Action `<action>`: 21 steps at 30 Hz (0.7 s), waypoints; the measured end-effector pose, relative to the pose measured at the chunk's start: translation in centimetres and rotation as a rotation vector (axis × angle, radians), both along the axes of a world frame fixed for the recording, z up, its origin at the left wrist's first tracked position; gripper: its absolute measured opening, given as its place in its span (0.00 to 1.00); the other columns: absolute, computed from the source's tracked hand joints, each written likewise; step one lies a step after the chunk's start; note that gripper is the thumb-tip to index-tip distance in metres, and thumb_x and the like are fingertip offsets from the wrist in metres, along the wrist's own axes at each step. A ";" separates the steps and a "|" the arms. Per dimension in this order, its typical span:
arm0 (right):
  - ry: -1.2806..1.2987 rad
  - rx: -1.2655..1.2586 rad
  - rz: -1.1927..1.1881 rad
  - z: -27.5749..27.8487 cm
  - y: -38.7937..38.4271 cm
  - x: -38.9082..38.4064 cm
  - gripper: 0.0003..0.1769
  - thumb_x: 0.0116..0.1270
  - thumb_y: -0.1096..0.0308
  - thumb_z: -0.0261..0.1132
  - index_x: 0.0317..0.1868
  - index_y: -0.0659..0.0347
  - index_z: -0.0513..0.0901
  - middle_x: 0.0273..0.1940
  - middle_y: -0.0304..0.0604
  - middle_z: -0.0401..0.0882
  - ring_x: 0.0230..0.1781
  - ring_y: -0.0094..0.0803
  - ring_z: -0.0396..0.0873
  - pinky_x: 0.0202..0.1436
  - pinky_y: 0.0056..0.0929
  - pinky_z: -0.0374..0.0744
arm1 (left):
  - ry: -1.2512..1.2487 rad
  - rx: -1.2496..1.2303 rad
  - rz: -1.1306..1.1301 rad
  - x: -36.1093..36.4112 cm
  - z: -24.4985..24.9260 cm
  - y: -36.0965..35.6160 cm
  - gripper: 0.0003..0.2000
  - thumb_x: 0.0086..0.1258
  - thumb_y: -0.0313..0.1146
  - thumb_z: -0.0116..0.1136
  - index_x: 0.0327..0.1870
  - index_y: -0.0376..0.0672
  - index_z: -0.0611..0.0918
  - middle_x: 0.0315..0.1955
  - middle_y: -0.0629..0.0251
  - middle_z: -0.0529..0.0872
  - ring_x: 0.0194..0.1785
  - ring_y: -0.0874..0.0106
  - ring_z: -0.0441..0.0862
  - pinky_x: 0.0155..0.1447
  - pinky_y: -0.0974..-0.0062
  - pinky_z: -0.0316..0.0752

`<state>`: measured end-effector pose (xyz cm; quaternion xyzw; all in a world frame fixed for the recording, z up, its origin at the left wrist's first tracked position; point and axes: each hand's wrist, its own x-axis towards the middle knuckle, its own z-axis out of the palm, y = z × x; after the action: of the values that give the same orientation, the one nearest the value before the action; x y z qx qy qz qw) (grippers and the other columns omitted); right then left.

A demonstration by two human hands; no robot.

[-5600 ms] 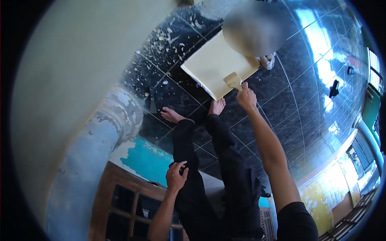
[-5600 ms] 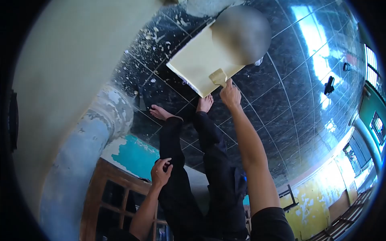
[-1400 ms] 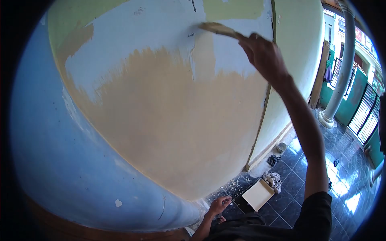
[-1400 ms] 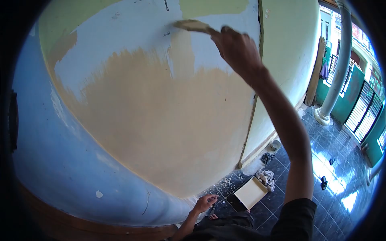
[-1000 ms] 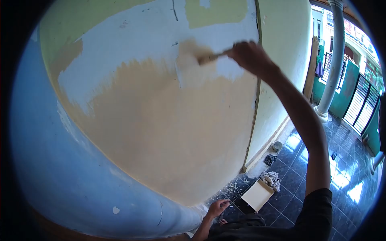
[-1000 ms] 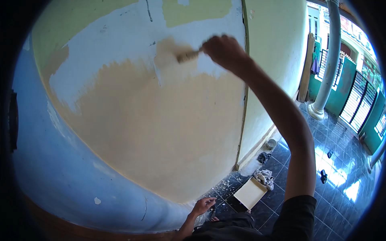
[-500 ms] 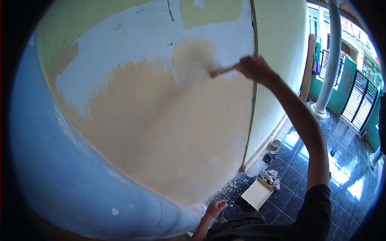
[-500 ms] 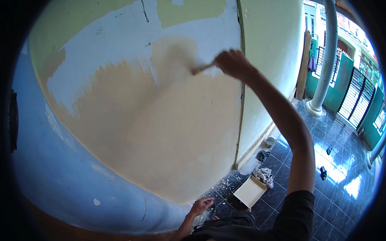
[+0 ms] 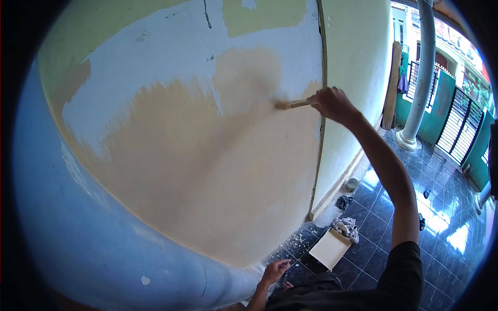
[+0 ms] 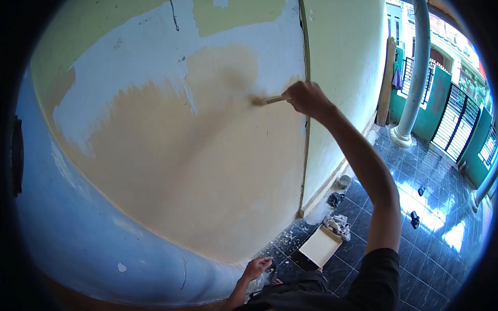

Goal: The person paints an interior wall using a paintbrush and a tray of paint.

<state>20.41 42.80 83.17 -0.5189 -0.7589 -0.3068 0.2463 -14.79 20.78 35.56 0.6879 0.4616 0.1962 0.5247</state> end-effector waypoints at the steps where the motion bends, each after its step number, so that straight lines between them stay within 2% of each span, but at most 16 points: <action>1: -0.137 -0.031 0.004 1.5 -0.2 0.2 0.08 0.65 0.68 0.63 0.40 0.49 0.88 0.34 0.44 0.84 0.36 0.42 0.85 0.41 0.42 0.84 | 0.006 0.006 -0.002 0.1 0.3 0.4 0.18 0.70 0.49 0.60 0.55 0.52 0.85 0.46 0.60 0.88 0.48 0.66 0.86 0.53 0.71 0.78; 2: -0.248 -0.012 -0.028 3.5 0.4 0.1 0.08 0.62 0.69 0.64 0.38 0.47 0.88 0.34 0.43 0.85 0.39 0.41 0.85 0.42 0.42 0.84 | 0.024 0.021 -0.032 0.1 0.5 0.6 0.18 0.70 0.49 0.60 0.55 0.52 0.85 0.46 0.60 0.88 0.48 0.66 0.86 0.53 0.71 0.78; 3: -0.167 -0.164 -0.111 7.3 -0.9 -1.9 0.07 0.61 0.68 0.65 0.38 0.47 0.88 0.34 0.42 0.85 0.40 0.42 0.85 0.42 0.42 0.84 | 0.042 0.031 -0.062 0.2 0.8 0.4 0.18 0.70 0.48 0.60 0.56 0.52 0.85 0.46 0.60 0.88 0.48 0.67 0.87 0.53 0.71 0.78; 4: -0.171 -0.060 -0.137 9.2 0.3 -1.8 0.08 0.59 0.68 0.67 0.38 0.47 0.88 0.34 0.42 0.85 0.40 0.42 0.85 0.42 0.42 0.84 | 0.049 0.028 -0.068 0.4 1.1 0.5 0.18 0.70 0.48 0.60 0.56 0.52 0.85 0.46 0.60 0.88 0.48 0.67 0.87 0.53 0.71 0.78; 5: -0.218 0.103 -0.017 10.8 2.4 -0.7 0.05 0.64 0.66 0.65 0.36 0.48 0.88 0.35 0.39 0.86 0.38 0.40 0.85 0.40 0.41 0.83 | 0.052 0.018 -0.049 0.4 1.4 0.6 0.18 0.70 0.48 0.60 0.56 0.52 0.85 0.46 0.60 0.88 0.48 0.67 0.87 0.53 0.72 0.78; 6: -0.238 0.196 -0.068 12.7 2.5 -0.7 0.06 0.64 0.67 0.66 0.38 0.48 0.89 0.36 0.38 0.86 0.38 0.40 0.84 0.41 0.41 0.83 | 0.056 0.011 -0.028 0.3 1.6 0.7 0.18 0.70 0.48 0.60 0.56 0.52 0.85 0.46 0.60 0.88 0.48 0.67 0.87 0.53 0.72 0.78; 7: -0.152 0.272 0.015 13.7 2.8 0.1 0.09 0.63 0.68 0.67 0.43 0.48 0.88 0.35 0.40 0.86 0.38 0.40 0.84 0.42 0.41 0.83 | 0.062 0.015 -0.032 0.2 1.5 1.1 0.18 0.70 0.48 0.60 0.56 0.52 0.85 0.46 0.60 0.88 0.48 0.67 0.87 0.53 0.72 0.78; 9: -0.076 0.527 0.000 13.2 1.7 0.8 0.11 0.63 0.67 0.67 0.47 0.49 0.87 0.31 0.41 0.84 0.34 0.39 0.84 0.38 0.39 0.83 | 0.008 0.030 0.015 0.1 0.4 0.9 0.18 0.70 0.47 0.60 0.56 0.51 0.85 0.46 0.60 0.88 0.48 0.68 0.87 0.53 0.72 0.79; 12: 0.008 0.514 -0.063 8.1 3.7 3.6 0.12 0.67 0.65 0.64 0.50 0.49 0.86 0.29 0.42 0.81 0.30 0.39 0.83 0.34 0.37 0.82 | -0.011 -0.062 0.052 0.4 1.1 0.1 0.18 0.70 0.47 0.60 0.55 0.50 0.85 0.46 0.60 0.88 0.49 0.68 0.87 0.54 0.72 0.79; 13: -0.067 0.308 -0.196 5.7 3.4 3.0 0.12 0.70 0.65 0.61 0.52 0.50 0.85 0.28 0.42 0.80 0.27 0.39 0.82 0.30 0.35 0.82 | -0.012 -0.068 0.052 0.6 0.8 -0.2 0.18 0.70 0.47 0.60 0.55 0.50 0.85 0.46 0.60 0.88 0.49 0.68 0.87 0.54 0.72 0.79; 14: -0.056 0.342 -0.129 2.1 4.7 3.3 0.10 0.74 0.64 0.56 0.46 0.52 0.85 0.31 0.44 0.81 0.28 0.41 0.83 0.28 0.38 0.82 | 0.007 -0.039 0.046 0.7 0.4 -0.4 0.18 0.70 0.47 0.60 0.55 0.50 0.85 0.46 0.60 0.88 0.48 0.68 0.87 0.54 0.72 0.79; 16: 0.067 0.128 0.001 -0.7 2.8 3.6 0.07 0.69 0.67 0.60 0.41 0.54 0.85 0.33 0.45 0.83 0.32 0.43 0.85 0.35 0.42 0.84 | 0.029 -0.012 0.046 0.8 0.2 -0.6 0.18 0.70 0.47 0.61 0.55 0.49 0.85 0.46 0.60 0.88 0.48 0.68 0.87 0.53 0.72 0.79; 17: 0.063 0.126 0.006 -0.6 2.9 4.2 0.07 0.69 0.67 0.60 0.41 0.54 0.85 0.33 0.45 0.83 0.32 0.43 0.85 0.35 0.42 0.84 | 0.023 -0.016 0.053 1.1 0.3 -0.5 0.18 0.70 0.47 0.61 0.55 0.49 0.85 0.46 0.60 0.88 0.48 0.68 0.87 0.53 0.72 0.79; 19: -0.237 -0.089 -0.088 0.1 2.4 4.9 0.06 0.66 0.67 0.62 0.38 0.55 0.85 0.34 0.47 0.83 0.33 0.45 0.85 0.38 0.44 0.84 | 0.023 -0.024 0.062 2.0 0.3 -0.6 0.18 0.70 0.47 0.61 0.55 0.50 0.85 0.46 0.60 0.88 0.48 0.68 0.87 0.53 0.72 0.79; 21: -0.205 0.032 -0.076 3.3 3.4 5.1 0.05 0.63 0.67 0.63 0.35 0.54 0.85 0.33 0.49 0.84 0.35 0.45 0.85 0.38 0.42 0.84 | 0.037 -0.060 0.061 3.1 0.6 0.2 0.18 0.70 0.47 0.61 0.55 0.50 0.85 0.47 0.61 0.88 0.48 0.68 0.87 0.53 0.72 0.79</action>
<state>25.48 46.21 86.44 -0.5093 -0.7550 -0.3792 0.1638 -11.71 20.97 36.17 0.6610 0.4976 0.1853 0.5302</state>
